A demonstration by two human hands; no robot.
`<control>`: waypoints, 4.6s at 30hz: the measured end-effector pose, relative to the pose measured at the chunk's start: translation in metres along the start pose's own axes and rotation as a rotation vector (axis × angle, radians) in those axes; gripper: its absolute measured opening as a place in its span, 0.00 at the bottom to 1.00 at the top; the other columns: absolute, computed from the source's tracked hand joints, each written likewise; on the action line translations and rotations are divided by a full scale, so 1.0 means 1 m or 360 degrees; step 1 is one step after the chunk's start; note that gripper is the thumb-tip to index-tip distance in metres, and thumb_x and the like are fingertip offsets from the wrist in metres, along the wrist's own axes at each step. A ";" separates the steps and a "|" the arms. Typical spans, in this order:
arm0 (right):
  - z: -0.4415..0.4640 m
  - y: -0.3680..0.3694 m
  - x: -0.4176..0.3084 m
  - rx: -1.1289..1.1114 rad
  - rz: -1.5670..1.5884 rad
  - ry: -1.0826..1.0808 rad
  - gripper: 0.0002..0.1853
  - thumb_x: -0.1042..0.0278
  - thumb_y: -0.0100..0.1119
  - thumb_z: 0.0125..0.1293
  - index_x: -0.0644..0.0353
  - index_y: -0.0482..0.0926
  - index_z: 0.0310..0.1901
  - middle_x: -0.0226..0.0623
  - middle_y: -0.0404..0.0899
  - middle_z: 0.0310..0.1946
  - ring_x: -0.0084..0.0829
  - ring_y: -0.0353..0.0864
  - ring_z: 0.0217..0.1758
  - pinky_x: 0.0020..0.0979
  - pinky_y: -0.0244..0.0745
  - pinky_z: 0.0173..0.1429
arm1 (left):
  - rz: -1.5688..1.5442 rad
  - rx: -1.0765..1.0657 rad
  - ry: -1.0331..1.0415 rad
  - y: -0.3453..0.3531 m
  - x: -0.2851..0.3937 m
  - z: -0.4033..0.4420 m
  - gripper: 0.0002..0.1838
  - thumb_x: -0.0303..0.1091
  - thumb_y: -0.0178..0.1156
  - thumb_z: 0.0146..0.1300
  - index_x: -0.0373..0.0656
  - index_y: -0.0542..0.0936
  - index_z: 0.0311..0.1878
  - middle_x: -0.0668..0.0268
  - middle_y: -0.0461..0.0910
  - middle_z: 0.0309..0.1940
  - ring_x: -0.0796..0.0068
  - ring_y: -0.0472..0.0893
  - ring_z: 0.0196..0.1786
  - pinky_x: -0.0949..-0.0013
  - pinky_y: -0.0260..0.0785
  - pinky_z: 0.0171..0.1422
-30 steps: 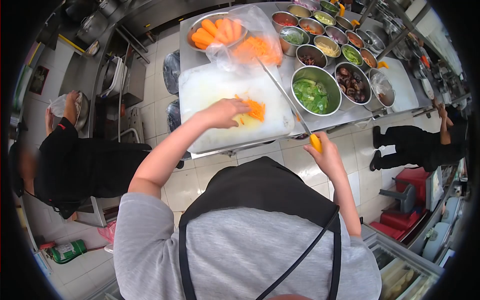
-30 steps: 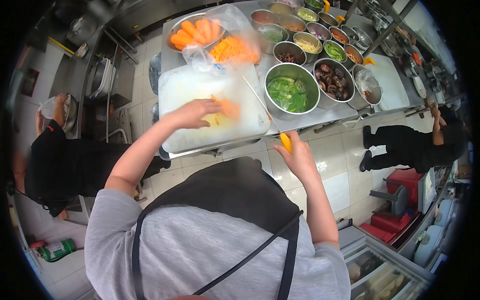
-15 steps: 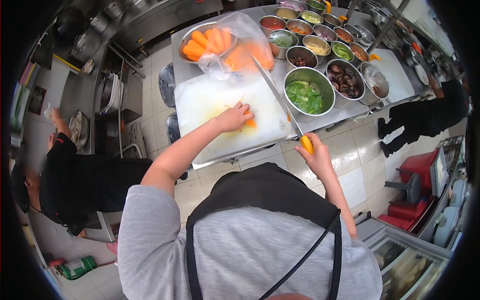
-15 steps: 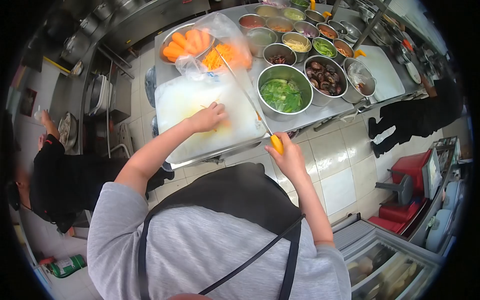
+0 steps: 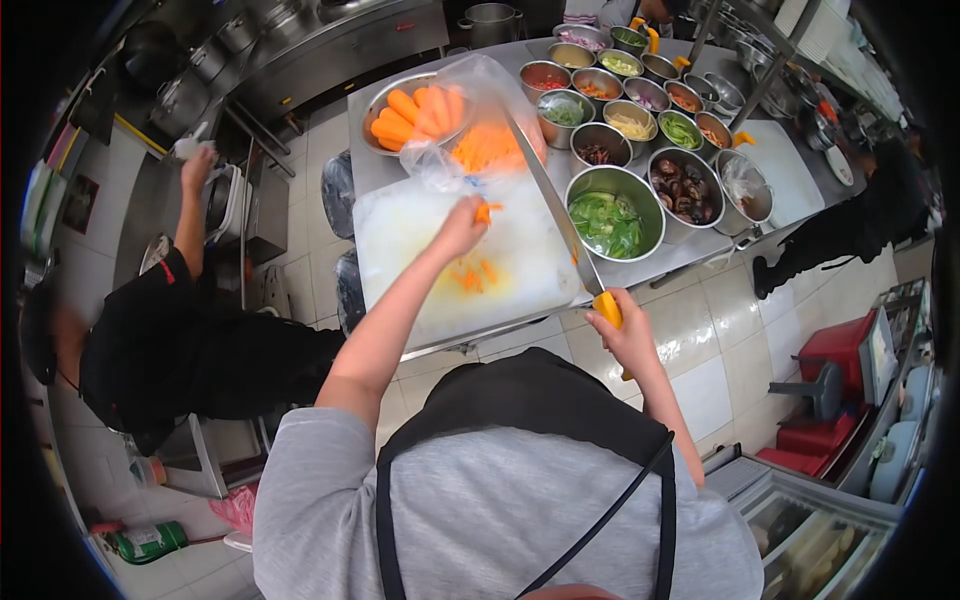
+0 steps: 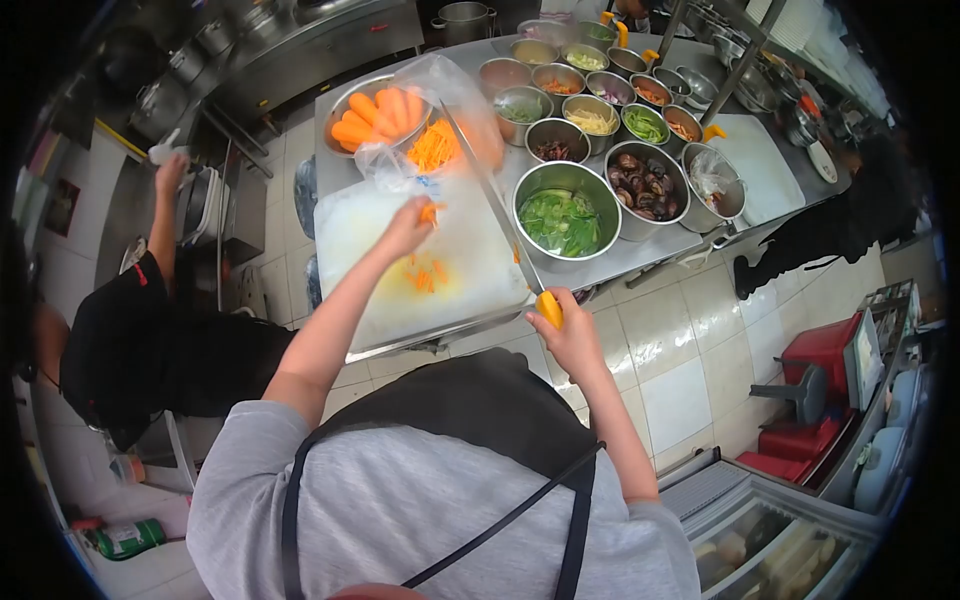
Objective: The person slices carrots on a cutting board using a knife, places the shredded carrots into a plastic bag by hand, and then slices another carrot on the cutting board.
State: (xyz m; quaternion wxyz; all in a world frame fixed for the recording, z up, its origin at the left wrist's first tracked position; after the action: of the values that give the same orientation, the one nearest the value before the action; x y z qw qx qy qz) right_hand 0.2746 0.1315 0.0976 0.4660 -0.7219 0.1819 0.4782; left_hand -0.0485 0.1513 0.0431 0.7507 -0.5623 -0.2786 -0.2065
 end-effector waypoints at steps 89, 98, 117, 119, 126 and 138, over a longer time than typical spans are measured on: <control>0.039 0.011 -0.040 -0.0280 0.0170 0.0018 0.29 0.63 0.64 0.58 0.65 0.68 0.59 0.36 0.76 0.30 0.22 0.71 0.23 0.25 0.69 0.27 | 0.0115 -0.0530 0.0259 0.047 -0.022 -0.070 0.23 0.36 0.43 0.69 0.41 0.64 0.65 0.57 0.58 0.69 0.58 0.54 0.72 0.60 0.45 0.75; 0.027 0.020 -0.037 -0.0302 0.0157 -0.0008 0.28 0.65 0.64 0.58 0.66 0.68 0.58 0.35 0.75 0.27 0.22 0.70 0.21 0.26 0.68 0.26 | 0.0762 -0.0809 0.0696 0.030 0.032 -0.098 0.25 0.31 0.48 0.62 0.48 0.67 0.64 0.65 0.61 0.68 0.60 0.59 0.70 0.52 0.52 0.72; 0.010 0.016 -0.010 -0.0226 0.0208 0.0083 0.28 0.67 0.64 0.59 0.64 0.67 0.59 0.32 0.73 0.24 0.19 0.67 0.18 0.23 0.65 0.23 | 0.0711 -0.0321 0.0437 -0.003 0.009 -0.143 0.06 0.24 0.56 0.48 0.41 0.75 0.32 0.60 0.74 0.34 0.62 0.75 0.41 0.62 0.74 0.42; 0.010 0.017 -0.009 -0.0238 0.0233 0.0080 0.28 0.67 0.64 0.58 0.63 0.68 0.59 0.31 0.73 0.24 0.18 0.67 0.18 0.23 0.65 0.22 | 0.0812 -0.0294 0.0341 0.002 0.009 -0.136 0.06 0.24 0.56 0.47 0.40 0.75 0.31 0.58 0.74 0.33 0.61 0.76 0.40 0.61 0.74 0.40; -0.001 0.015 0.001 -0.0195 0.0348 0.0165 0.28 0.67 0.64 0.59 0.63 0.67 0.60 0.30 0.71 0.24 0.17 0.67 0.18 0.22 0.63 0.21 | 0.0726 0.0021 -0.0353 0.006 -0.020 -0.107 0.05 0.24 0.60 0.45 0.36 0.75 0.26 0.53 0.77 0.25 0.61 0.79 0.30 0.64 0.74 0.34; -0.021 -0.011 0.015 -0.0096 0.0404 0.0303 0.29 0.69 0.63 0.58 0.65 0.66 0.60 0.31 0.72 0.24 0.19 0.67 0.19 0.23 0.65 0.23 | -0.0128 0.0263 -0.0605 -0.085 -0.040 0.153 0.03 0.25 0.62 0.46 0.38 0.79 0.28 0.67 0.79 0.23 0.74 0.79 0.27 0.71 0.72 0.32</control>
State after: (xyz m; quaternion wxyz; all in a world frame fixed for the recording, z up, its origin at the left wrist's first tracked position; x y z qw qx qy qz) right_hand 0.3006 0.1221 0.0928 0.3605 -0.7489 0.3005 0.4678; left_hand -0.1601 0.2741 0.1114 0.7193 -0.5163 -0.4533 -0.1030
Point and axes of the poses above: each hand's wrist, its own z-axis towards the middle knuckle, its own y-axis out of the palm, x = y × z, the point moved 6 cm from there along z, towards the middle knuckle
